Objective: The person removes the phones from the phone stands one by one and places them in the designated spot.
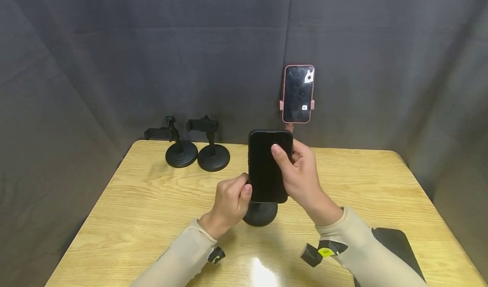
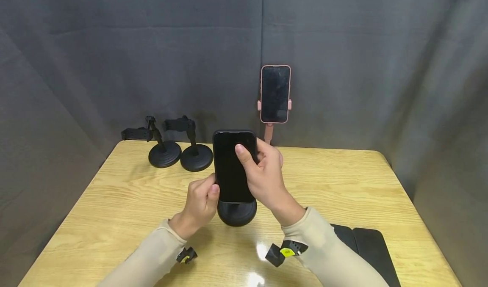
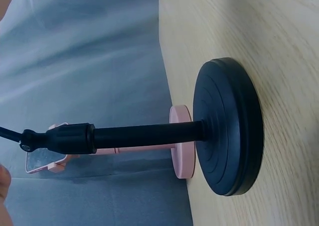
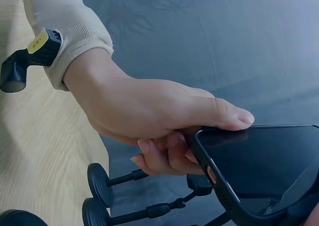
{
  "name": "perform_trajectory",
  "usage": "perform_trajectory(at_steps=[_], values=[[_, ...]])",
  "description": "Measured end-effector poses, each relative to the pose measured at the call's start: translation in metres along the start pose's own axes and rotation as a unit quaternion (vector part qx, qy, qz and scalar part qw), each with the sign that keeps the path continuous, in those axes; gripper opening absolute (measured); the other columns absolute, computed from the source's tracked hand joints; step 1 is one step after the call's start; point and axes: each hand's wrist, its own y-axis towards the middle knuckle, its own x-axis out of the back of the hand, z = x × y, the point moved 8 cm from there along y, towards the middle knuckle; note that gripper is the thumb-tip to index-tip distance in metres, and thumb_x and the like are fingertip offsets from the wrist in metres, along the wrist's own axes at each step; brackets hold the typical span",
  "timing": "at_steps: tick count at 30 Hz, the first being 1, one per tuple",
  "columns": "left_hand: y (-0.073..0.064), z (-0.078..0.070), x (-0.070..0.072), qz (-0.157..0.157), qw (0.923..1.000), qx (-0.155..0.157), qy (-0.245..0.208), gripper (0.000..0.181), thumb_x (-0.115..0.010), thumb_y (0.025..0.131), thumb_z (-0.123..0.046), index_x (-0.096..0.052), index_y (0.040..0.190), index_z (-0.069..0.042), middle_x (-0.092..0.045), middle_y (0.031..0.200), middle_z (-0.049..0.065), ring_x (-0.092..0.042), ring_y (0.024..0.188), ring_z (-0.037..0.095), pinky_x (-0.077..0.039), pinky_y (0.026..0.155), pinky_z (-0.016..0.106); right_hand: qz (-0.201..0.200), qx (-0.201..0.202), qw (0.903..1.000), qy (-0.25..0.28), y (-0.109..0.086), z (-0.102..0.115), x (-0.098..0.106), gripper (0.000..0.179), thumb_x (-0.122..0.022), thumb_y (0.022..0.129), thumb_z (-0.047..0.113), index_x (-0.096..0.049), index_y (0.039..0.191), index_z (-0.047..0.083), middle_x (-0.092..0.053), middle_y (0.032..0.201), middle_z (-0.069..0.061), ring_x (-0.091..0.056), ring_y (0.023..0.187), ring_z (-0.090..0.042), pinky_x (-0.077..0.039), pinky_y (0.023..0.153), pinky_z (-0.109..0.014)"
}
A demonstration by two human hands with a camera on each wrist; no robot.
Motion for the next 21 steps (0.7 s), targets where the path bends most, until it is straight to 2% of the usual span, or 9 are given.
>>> perform_trajectory(at_steps=[11,16,21], values=[[-0.0013,0.0004,-0.0017,-0.007,0.9999,0.002,-0.008,0.059,-0.022,0.112,-0.041,-0.047,0.069,-0.008,-0.037,0.050,-0.003,-0.030,0.042,0.005,-0.024,0.039,0.017,-0.024,0.017,0.9996,-0.004,0.0023,0.0041,0.0032,0.016,-0.056,0.102,0.003,-0.065,0.109,-0.008,-0.078,0.088,0.012,-0.077,0.078,-0.011,-0.064,0.066,-0.033],[-0.0017,0.0009,-0.0022,-0.006,0.9999,0.006,-0.015,0.059,-0.022,0.112,-0.041,-0.046,0.069,-0.009,-0.035,0.050,-0.003,-0.028,0.042,0.004,-0.021,0.040,0.015,-0.036,0.029,0.9989,0.006,0.0019,0.0056,0.0038,0.014,-0.054,0.102,0.001,-0.067,0.104,0.003,-0.078,0.087,0.010,-0.077,0.076,-0.012,-0.064,0.066,-0.033],[-0.0024,0.0009,-0.0022,-0.008,0.9998,0.006,-0.019,0.059,-0.022,0.111,-0.042,-0.045,0.069,-0.008,-0.035,0.049,-0.003,-0.027,0.043,0.003,-0.020,0.039,0.014,-0.047,0.035,0.9980,0.022,0.0022,0.0051,0.0050,0.011,-0.059,0.102,0.010,-0.069,0.101,0.006,-0.079,0.087,0.008,-0.077,0.077,-0.012,-0.064,0.066,-0.032]])
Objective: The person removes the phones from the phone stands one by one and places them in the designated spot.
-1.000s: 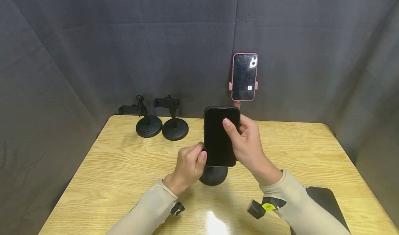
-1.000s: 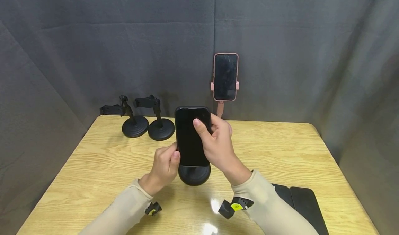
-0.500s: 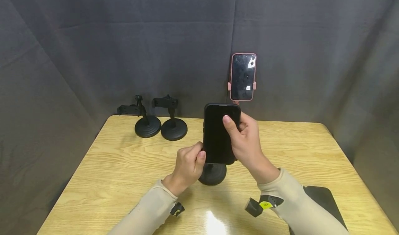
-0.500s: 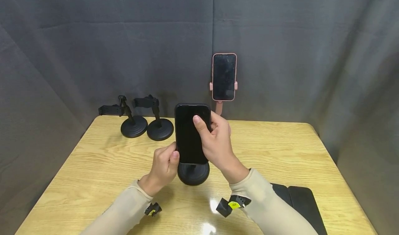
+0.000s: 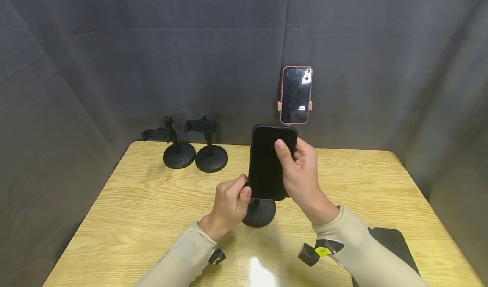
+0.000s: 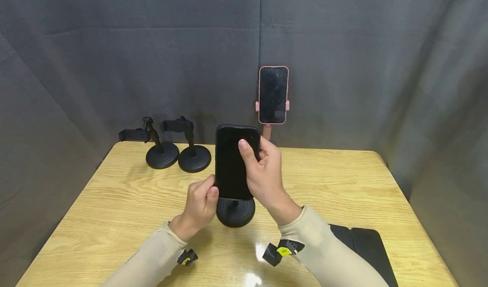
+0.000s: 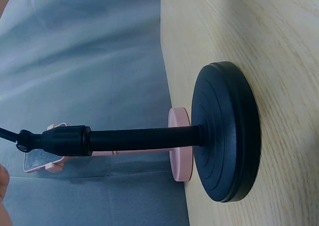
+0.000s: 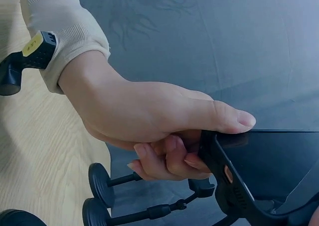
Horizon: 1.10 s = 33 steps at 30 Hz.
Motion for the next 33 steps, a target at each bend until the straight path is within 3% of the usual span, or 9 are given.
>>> perform_trajectory(at_steps=[4,11,19,33], values=[[-0.0005,0.0004,0.0002,0.001,1.0000,0.002,-0.001,0.058,-0.023,0.111,-0.042,-0.044,0.069,-0.009,-0.034,0.049,-0.003,-0.027,0.043,0.003,-0.020,0.039,0.014,-0.010,-0.002,0.9999,0.003,0.0001,-0.0005,0.0002,0.012,-0.060,0.103,0.014,-0.069,0.101,0.006,-0.079,0.087,0.008,-0.077,0.077,-0.013,-0.064,0.067,-0.032],[-0.0014,0.0003,-0.0004,0.002,0.9999,0.009,-0.007,0.058,-0.022,0.111,-0.043,-0.042,0.069,-0.009,-0.033,0.049,-0.003,-0.025,0.044,0.002,-0.018,0.041,0.012,-0.029,-0.011,0.9995,0.003,-0.0028,-0.0014,0.0017,0.020,-0.052,0.104,0.005,-0.069,0.101,0.015,-0.078,0.088,0.008,-0.077,0.076,-0.012,-0.064,0.067,-0.034],[-0.0018,0.0000,-0.0005,0.004,0.9998,0.014,-0.012,0.057,-0.022,0.111,-0.043,-0.043,0.070,-0.009,-0.034,0.050,-0.003,-0.025,0.045,0.001,-0.019,0.040,0.013,-0.043,0.001,0.9988,0.024,-0.0039,-0.0019,0.0030,0.015,-0.056,0.105,0.016,-0.070,0.102,0.015,-0.078,0.089,0.005,-0.077,0.076,-0.012,-0.064,0.068,-0.033],[-0.0025,0.0002,-0.0010,0.006,0.9997,0.020,-0.013,0.057,-0.023,0.111,-0.043,-0.045,0.071,-0.009,-0.035,0.050,-0.003,-0.027,0.045,0.002,-0.021,0.040,0.014,-0.062,0.012,0.9977,0.022,-0.0044,-0.0025,0.0061,0.014,-0.057,0.104,0.018,-0.070,0.102,0.015,-0.078,0.089,0.006,-0.076,0.077,-0.011,-0.064,0.069,-0.031]])
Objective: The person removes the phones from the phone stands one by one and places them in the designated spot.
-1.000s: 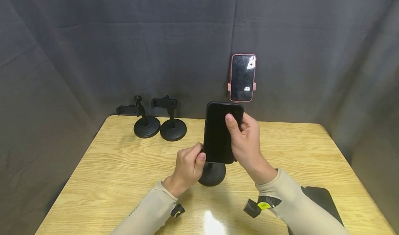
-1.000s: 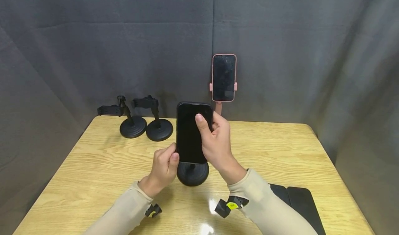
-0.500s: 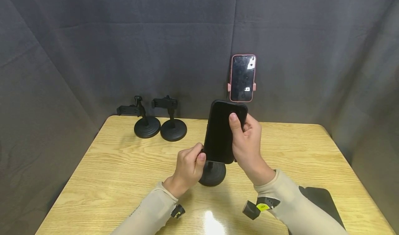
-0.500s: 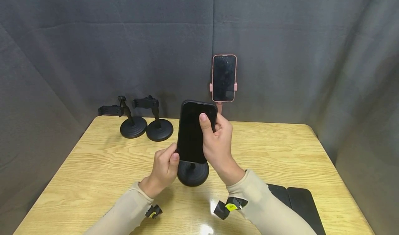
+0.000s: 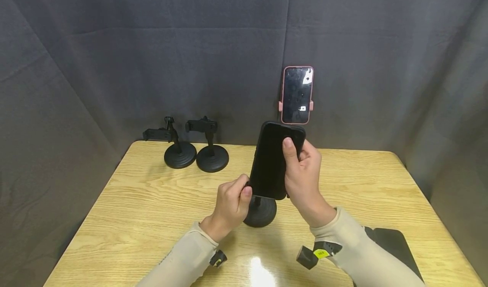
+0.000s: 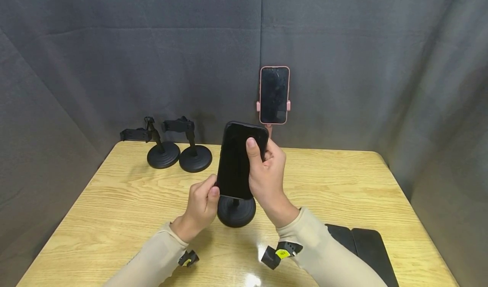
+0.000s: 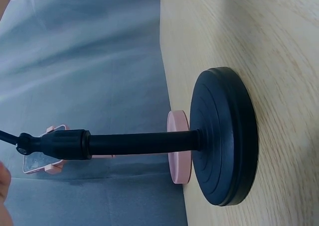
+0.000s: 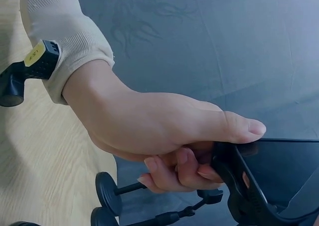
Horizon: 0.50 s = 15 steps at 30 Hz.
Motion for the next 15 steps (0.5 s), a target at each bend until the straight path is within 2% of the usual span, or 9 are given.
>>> perform_trajectory(at_steps=[6,8,12,15], values=[[-0.001,-0.001,-0.001,0.007,1.0000,-0.001,0.005,0.058,-0.023,0.111,-0.045,-0.043,0.070,-0.009,-0.035,0.050,-0.002,-0.026,0.046,0.001,-0.020,0.040,0.013,0.011,-0.010,0.9998,-0.016,0.006,0.004,-0.001,0.016,-0.055,0.104,0.010,-0.070,0.099,0.013,-0.078,0.085,0.007,-0.076,0.075,-0.010,-0.063,0.068,-0.029],[-0.003,-0.001,0.000,0.004,1.0000,-0.003,0.001,0.058,-0.023,0.111,-0.044,-0.044,0.070,-0.009,-0.037,0.050,-0.002,-0.027,0.046,0.002,-0.022,0.040,0.013,-0.007,-0.006,1.0000,-0.004,0.012,0.009,0.003,0.016,-0.055,0.104,0.012,-0.071,0.102,0.013,-0.078,0.086,0.007,-0.075,0.076,-0.009,-0.063,0.069,-0.027],[-0.007,-0.001,0.003,-0.007,0.9999,-0.001,-0.013,0.057,-0.026,0.110,-0.046,-0.048,0.071,-0.010,-0.039,0.050,-0.004,-0.029,0.046,0.001,-0.023,0.042,0.011,-0.053,0.026,0.9980,0.025,0.028,0.025,0.014,0.017,-0.057,0.104,0.016,-0.070,0.109,0.006,-0.078,0.095,0.003,-0.073,0.086,-0.008,-0.061,0.078,-0.023],[-0.008,0.000,0.004,-0.007,0.9998,0.006,-0.016,0.057,-0.027,0.110,-0.047,-0.047,0.071,-0.011,-0.037,0.050,-0.004,-0.026,0.047,-0.001,-0.020,0.042,0.011,-0.065,0.035,0.9969,0.028,0.032,0.031,0.021,0.017,-0.057,0.104,0.014,-0.069,0.110,0.004,-0.078,0.099,0.002,-0.073,0.089,-0.010,-0.060,0.082,-0.024]])
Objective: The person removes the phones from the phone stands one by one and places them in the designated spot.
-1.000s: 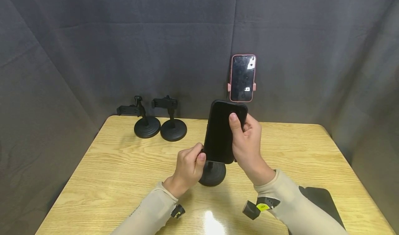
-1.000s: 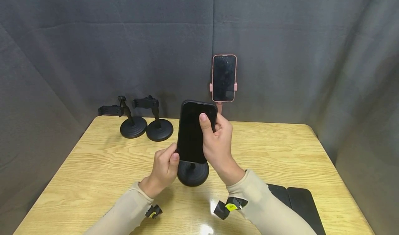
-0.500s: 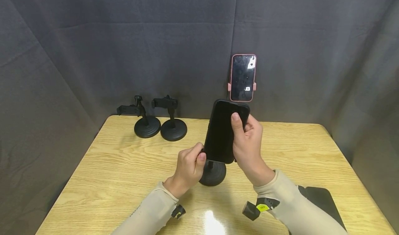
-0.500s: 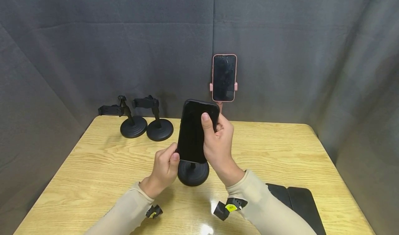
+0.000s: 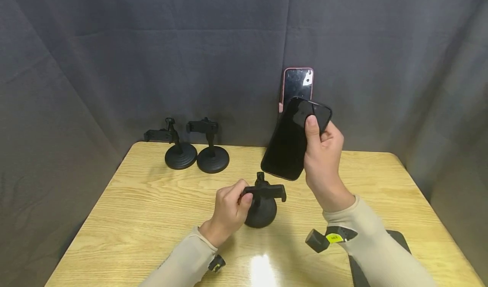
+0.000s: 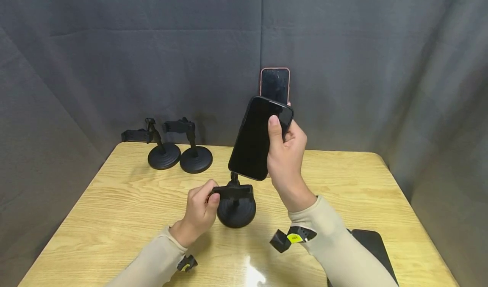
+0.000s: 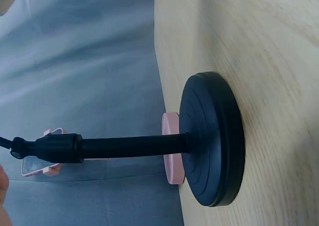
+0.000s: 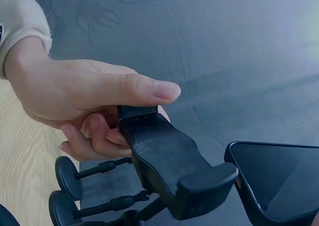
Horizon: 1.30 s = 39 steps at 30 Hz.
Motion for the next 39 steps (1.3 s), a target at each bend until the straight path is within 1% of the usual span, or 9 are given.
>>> perform_trajectory(at_steps=[4,7,11,13,20,25,30,35,39], values=[[0.001,0.001,-0.003,0.007,0.9999,0.008,-0.004,0.057,-0.028,0.109,-0.048,-0.046,0.071,-0.010,-0.035,0.051,-0.004,-0.024,0.049,-0.002,-0.019,0.042,0.011,-0.008,-0.004,0.9999,0.006,-0.002,0.002,0.007,0.015,-0.058,0.103,0.013,-0.070,0.107,0.005,-0.078,0.096,0.001,-0.074,0.086,-0.010,-0.061,0.079,-0.023],[0.002,0.002,-0.004,0.007,0.9999,0.012,-0.010,0.057,-0.028,0.109,-0.048,-0.045,0.071,-0.010,-0.035,0.051,-0.004,-0.024,0.050,-0.002,-0.020,0.041,0.011,-0.015,-0.003,0.9998,0.009,-0.001,0.005,0.011,0.015,-0.059,0.103,0.014,-0.071,0.105,0.005,-0.079,0.094,0.000,-0.074,0.085,-0.010,-0.061,0.078,-0.023],[0.002,0.001,-0.004,0.005,0.9999,0.014,-0.006,0.056,-0.028,0.110,-0.047,-0.044,0.071,-0.010,-0.035,0.051,-0.003,-0.024,0.050,-0.002,-0.020,0.041,0.012,-0.026,-0.004,0.9996,0.008,-0.001,0.008,0.017,0.014,-0.060,0.102,0.015,-0.071,0.102,0.005,-0.079,0.091,-0.001,-0.074,0.083,-0.010,-0.060,0.077,-0.023],[0.002,0.001,-0.004,0.005,0.9999,0.014,-0.002,0.056,-0.028,0.110,-0.047,-0.044,0.070,-0.010,-0.034,0.051,-0.003,-0.023,0.050,-0.003,-0.019,0.040,0.012,-0.027,-0.002,0.9996,0.009,-0.001,0.009,0.020,0.014,-0.061,0.102,0.014,-0.070,0.102,0.005,-0.079,0.091,-0.002,-0.074,0.083,-0.010,-0.060,0.077,-0.023],[0.003,0.001,-0.004,0.007,0.9998,0.017,0.008,0.056,-0.027,0.110,-0.046,-0.044,0.070,-0.010,-0.033,0.050,-0.004,-0.022,0.049,-0.003,-0.018,0.040,0.011,-0.022,0.000,0.9998,0.003,-0.002,0.012,0.027,0.014,-0.061,0.102,0.014,-0.069,0.098,0.004,-0.078,0.087,-0.001,-0.075,0.077,-0.010,-0.061,0.071,-0.023],[0.004,0.002,-0.004,0.021,0.9992,0.030,0.017,0.057,-0.027,0.110,-0.047,-0.043,0.070,-0.010,-0.033,0.049,-0.004,-0.020,0.049,-0.004,-0.016,0.042,0.009,-0.015,0.003,0.9999,0.004,-0.003,0.014,0.033,0.012,-0.061,0.102,0.012,-0.070,0.100,0.004,-0.079,0.089,-0.002,-0.075,0.079,-0.011,-0.061,0.073,-0.023],[0.005,0.003,-0.004,0.036,0.9981,0.043,0.027,0.058,-0.026,0.110,-0.048,-0.045,0.071,-0.010,-0.034,0.050,-0.004,-0.021,0.050,-0.005,-0.015,0.045,0.008,-0.019,0.001,0.9998,-0.005,-0.006,0.015,0.041,0.011,-0.061,0.101,0.011,-0.070,0.100,0.005,-0.079,0.088,-0.001,-0.076,0.078,-0.011,-0.061,0.072,-0.023],[0.005,0.003,-0.004,0.046,0.9973,0.052,0.023,0.058,-0.026,0.110,-0.050,-0.047,0.073,-0.009,-0.035,0.051,-0.004,-0.023,0.050,-0.004,-0.016,0.045,0.008,-0.029,-0.006,0.9995,-0.009,-0.009,0.014,0.049,0.011,-0.061,0.101,0.009,-0.070,0.097,0.005,-0.079,0.086,-0.001,-0.076,0.075,-0.010,-0.061,0.069,-0.023],[0.004,0.003,-0.004,0.054,0.9965,0.059,0.023,0.059,-0.025,0.109,-0.050,-0.050,0.076,-0.009,-0.038,0.052,-0.005,-0.026,0.050,-0.004,-0.019,0.045,0.009,-0.035,-0.013,0.9991,-0.017,-0.011,0.013,0.056,0.012,-0.060,0.101,0.008,-0.070,0.097,0.004,-0.079,0.086,-0.003,-0.076,0.074,-0.011,-0.062,0.068,-0.023]])
